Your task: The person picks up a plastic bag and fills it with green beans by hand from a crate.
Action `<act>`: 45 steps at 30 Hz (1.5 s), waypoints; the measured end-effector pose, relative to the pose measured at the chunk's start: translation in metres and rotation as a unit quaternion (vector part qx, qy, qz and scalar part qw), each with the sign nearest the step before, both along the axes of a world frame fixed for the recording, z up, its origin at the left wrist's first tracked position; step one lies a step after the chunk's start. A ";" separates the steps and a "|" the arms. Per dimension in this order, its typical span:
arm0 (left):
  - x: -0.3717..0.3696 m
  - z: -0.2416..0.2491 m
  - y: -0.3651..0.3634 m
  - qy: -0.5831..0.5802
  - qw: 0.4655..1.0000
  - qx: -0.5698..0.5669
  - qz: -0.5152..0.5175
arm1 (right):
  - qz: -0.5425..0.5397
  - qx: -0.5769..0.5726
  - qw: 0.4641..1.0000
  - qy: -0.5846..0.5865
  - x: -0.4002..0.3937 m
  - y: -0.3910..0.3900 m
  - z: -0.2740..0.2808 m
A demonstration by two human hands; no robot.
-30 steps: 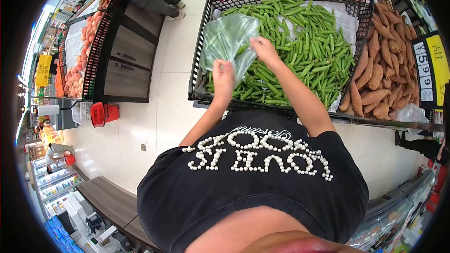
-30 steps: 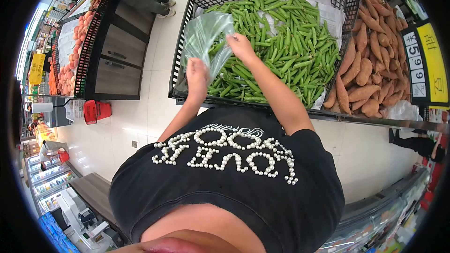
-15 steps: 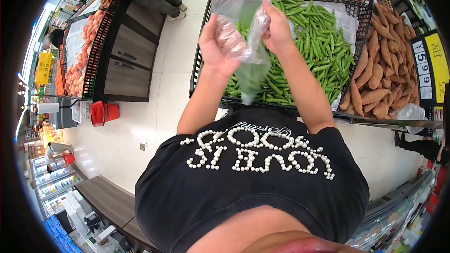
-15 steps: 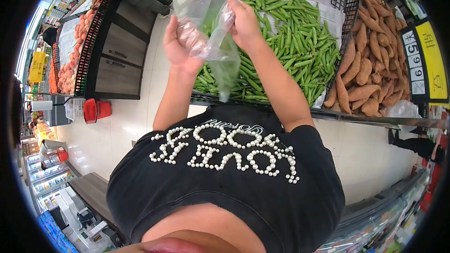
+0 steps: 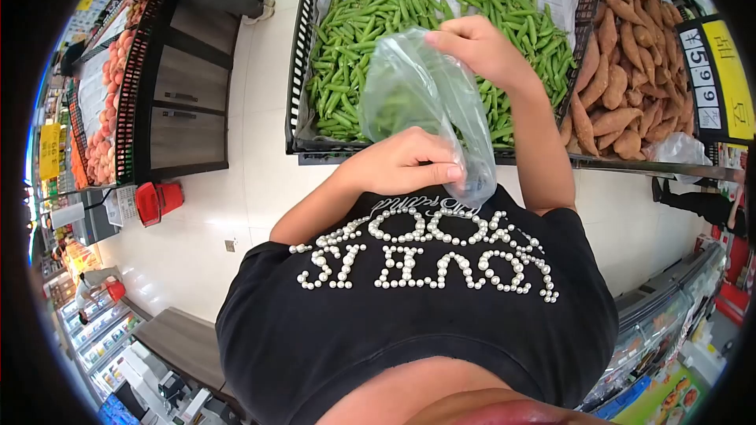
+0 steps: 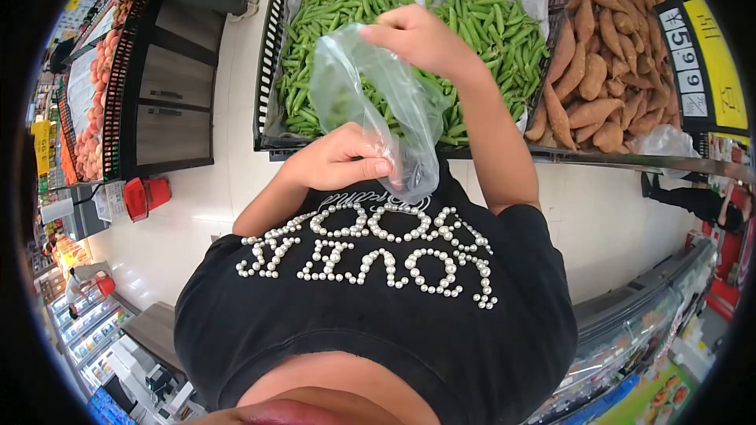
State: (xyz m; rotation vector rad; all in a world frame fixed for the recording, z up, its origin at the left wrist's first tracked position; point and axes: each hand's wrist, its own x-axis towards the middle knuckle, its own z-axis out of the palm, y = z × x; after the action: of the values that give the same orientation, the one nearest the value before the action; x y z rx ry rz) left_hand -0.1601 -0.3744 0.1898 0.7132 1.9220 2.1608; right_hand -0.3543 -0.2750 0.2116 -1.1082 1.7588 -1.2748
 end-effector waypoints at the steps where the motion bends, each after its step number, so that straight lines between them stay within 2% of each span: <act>1: 0.004 -0.003 -0.006 0.021 0.998 -0.062 0.019 | -0.039 -0.001 0.998 0.045 0.003 0.007 -0.006; 2: 0.010 -0.014 -0.010 -0.030 0.996 -0.073 0.031 | -0.078 -0.004 0.993 0.092 0.007 0.015 -0.011; 3: 0.016 -0.020 -0.012 -0.031 0.996 -0.081 0.034 | -0.116 -0.007 0.983 0.139 0.013 0.020 -0.014; 4: 0.022 -0.024 -0.012 -0.032 0.995 -0.088 0.036 | -0.157 -0.019 0.982 0.098 0.028 0.026 -0.015; 7: 0.037 -0.035 -0.016 -0.046 0.994 -0.103 0.007 | -0.182 -0.002 0.980 0.077 0.070 0.049 -0.017; 11: 0.054 -0.033 -0.047 -0.051 0.993 -0.107 0.005 | -0.066 0.091 0.991 0.071 0.104 0.080 -0.012; 12: 0.061 -0.029 -0.061 -0.181 0.982 -0.057 0.019 | -0.053 0.094 0.992 0.071 0.110 0.084 -0.016; 13: 0.067 -0.032 -0.076 -0.232 0.971 -0.003 0.056 | -0.042 0.098 0.992 0.073 0.114 0.086 -0.020; 14: 0.066 -0.039 -0.086 -0.199 0.970 0.086 0.106 | -0.040 0.096 0.991 0.080 0.117 0.087 -0.023; 15: 0.066 -0.042 -0.090 -0.186 0.949 0.137 0.213 | -0.040 0.077 0.994 0.070 0.120 0.088 -0.027; 16: 0.058 -0.022 -0.084 -0.201 0.916 0.104 0.332 | -0.039 0.058 0.996 0.061 0.122 0.088 -0.032; 19: 0.033 0.008 -0.062 -0.172 0.931 -0.027 0.319 | -0.057 0.009 0.998 0.028 0.131 0.081 -0.034; 21: 0.012 0.019 -0.044 -0.102 0.936 -0.232 0.243 | -0.074 0.012 0.997 0.016 0.133 0.077 -0.032; 22: 0.005 0.024 -0.037 -0.067 0.935 -0.268 0.224 | -0.082 0.013 0.996 0.031 0.132 0.080 -0.036; 25: 0.003 0.002 -0.038 0.002 0.915 -0.276 0.294 | -0.243 0.012 0.963 -0.120 0.138 0.090 -0.043; 27: 0.017 0.006 -0.052 -0.020 0.927 -0.183 0.327 | -0.326 -0.059 0.924 -0.193 0.136 0.095 -0.049; 29: 0.040 -0.003 -0.068 0.025 0.930 -0.012 0.367 | -0.413 -0.126 0.859 -0.274 0.134 0.087 -0.040; 31: 0.057 0.001 -0.085 0.058 0.947 0.168 0.268 | -0.376 -0.179 0.875 -0.247 0.135 0.076 -0.033; 33: 0.061 0.012 -0.073 0.083 0.912 0.371 0.155 | -0.306 -0.226 0.893 -0.242 0.139 0.062 -0.026; 35: 0.058 0.034 -0.053 0.134 0.870 0.474 0.017 | -0.263 -0.212 0.916 -0.216 0.141 0.052 -0.028; 36: 0.052 0.033 -0.044 0.219 0.910 0.352 -0.006 | -0.240 -0.206 0.927 -0.203 0.141 0.045 -0.030; 37: 0.046 0.029 -0.039 0.222 0.955 0.198 -0.001 | -0.250 -0.204 0.922 -0.212 0.141 0.040 -0.032; 38: 0.039 0.026 -0.033 0.243 0.969 0.033 -0.004 | -0.257 -0.203 0.919 -0.222 0.141 0.035 -0.036; 39: 0.027 0.017 -0.034 0.172 0.973 -0.154 0.019 | -0.263 -0.200 0.914 -0.234 0.143 0.030 -0.041; 40: 0.013 0.003 -0.032 0.150 0.937 -0.291 0.120 | -0.278 -0.210 0.914 -0.209 0.142 0.029 -0.047; 41: 0.003 -0.015 -0.030 0.125 0.874 -0.418 0.215 | -0.301 -0.221 0.900 -0.226 0.144 0.028 -0.047; 43: -0.007 -0.065 -0.029 0.093 0.845 -0.448 0.277 | -0.355 -0.251 0.868 -0.240 0.135 0.021 -0.047; 45: -0.014 -0.096 -0.034 0.085 0.854 -0.446 0.254 | -0.340 -0.181 0.896 -0.220 0.135 0.030 -0.059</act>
State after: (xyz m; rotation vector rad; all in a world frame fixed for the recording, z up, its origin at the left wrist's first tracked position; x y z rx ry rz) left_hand -0.1738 -0.4089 0.0940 0.2138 3.0735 1.0835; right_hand -0.2196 -0.2450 0.1530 -0.2953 1.6292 -2.1467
